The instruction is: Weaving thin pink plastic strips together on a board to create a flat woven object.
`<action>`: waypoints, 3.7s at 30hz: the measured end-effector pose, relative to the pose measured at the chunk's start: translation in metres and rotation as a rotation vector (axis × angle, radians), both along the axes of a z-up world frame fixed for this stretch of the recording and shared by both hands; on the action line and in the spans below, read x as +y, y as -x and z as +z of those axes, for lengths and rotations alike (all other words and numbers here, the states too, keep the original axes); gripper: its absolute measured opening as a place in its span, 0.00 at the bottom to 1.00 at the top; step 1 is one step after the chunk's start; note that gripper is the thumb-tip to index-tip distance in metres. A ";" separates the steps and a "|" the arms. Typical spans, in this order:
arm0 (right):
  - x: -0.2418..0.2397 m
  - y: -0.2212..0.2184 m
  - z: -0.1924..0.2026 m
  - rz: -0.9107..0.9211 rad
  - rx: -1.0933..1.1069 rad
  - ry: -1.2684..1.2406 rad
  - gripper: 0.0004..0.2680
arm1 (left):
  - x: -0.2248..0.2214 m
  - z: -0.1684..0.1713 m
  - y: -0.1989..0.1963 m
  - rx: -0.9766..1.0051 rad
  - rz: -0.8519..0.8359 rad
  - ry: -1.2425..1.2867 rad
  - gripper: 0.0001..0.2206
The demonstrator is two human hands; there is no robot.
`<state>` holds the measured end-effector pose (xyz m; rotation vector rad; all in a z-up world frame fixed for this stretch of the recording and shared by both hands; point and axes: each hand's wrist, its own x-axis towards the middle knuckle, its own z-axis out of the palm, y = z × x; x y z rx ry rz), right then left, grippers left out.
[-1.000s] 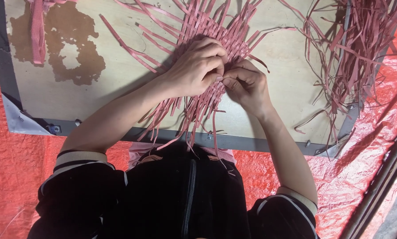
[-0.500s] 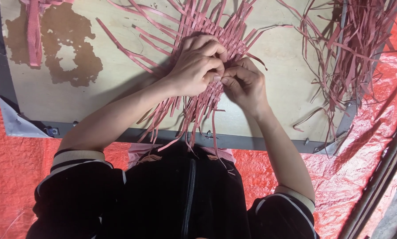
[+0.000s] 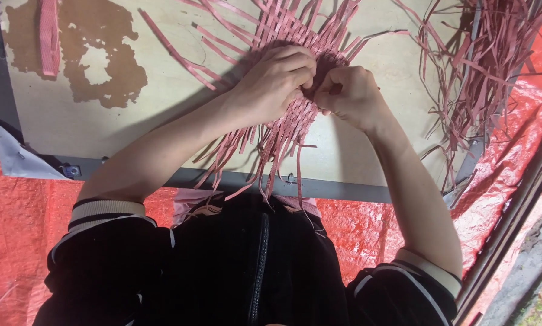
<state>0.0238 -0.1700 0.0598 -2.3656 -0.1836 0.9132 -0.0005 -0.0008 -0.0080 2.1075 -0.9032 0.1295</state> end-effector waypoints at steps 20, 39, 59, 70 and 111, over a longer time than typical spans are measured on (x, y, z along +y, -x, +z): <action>-0.020 0.013 -0.022 0.210 -0.462 -0.184 0.05 | 0.006 0.015 -0.009 -0.182 -0.099 -0.404 0.16; -0.029 0.039 -0.040 -0.026 -0.644 -0.363 0.04 | 0.017 0.010 -0.052 -0.628 -0.315 -0.540 0.22; -0.033 0.038 -0.037 0.089 -0.791 -0.475 0.04 | 0.000 -0.004 -0.048 -0.417 -0.304 -0.358 0.32; -0.041 0.036 -0.040 -0.031 -0.657 -0.562 0.06 | -0.017 0.002 -0.049 -0.455 -0.234 -0.548 0.35; -0.041 0.037 -0.047 0.191 -0.962 -0.509 0.03 | -0.020 0.000 -0.048 -0.324 -0.251 -0.431 0.36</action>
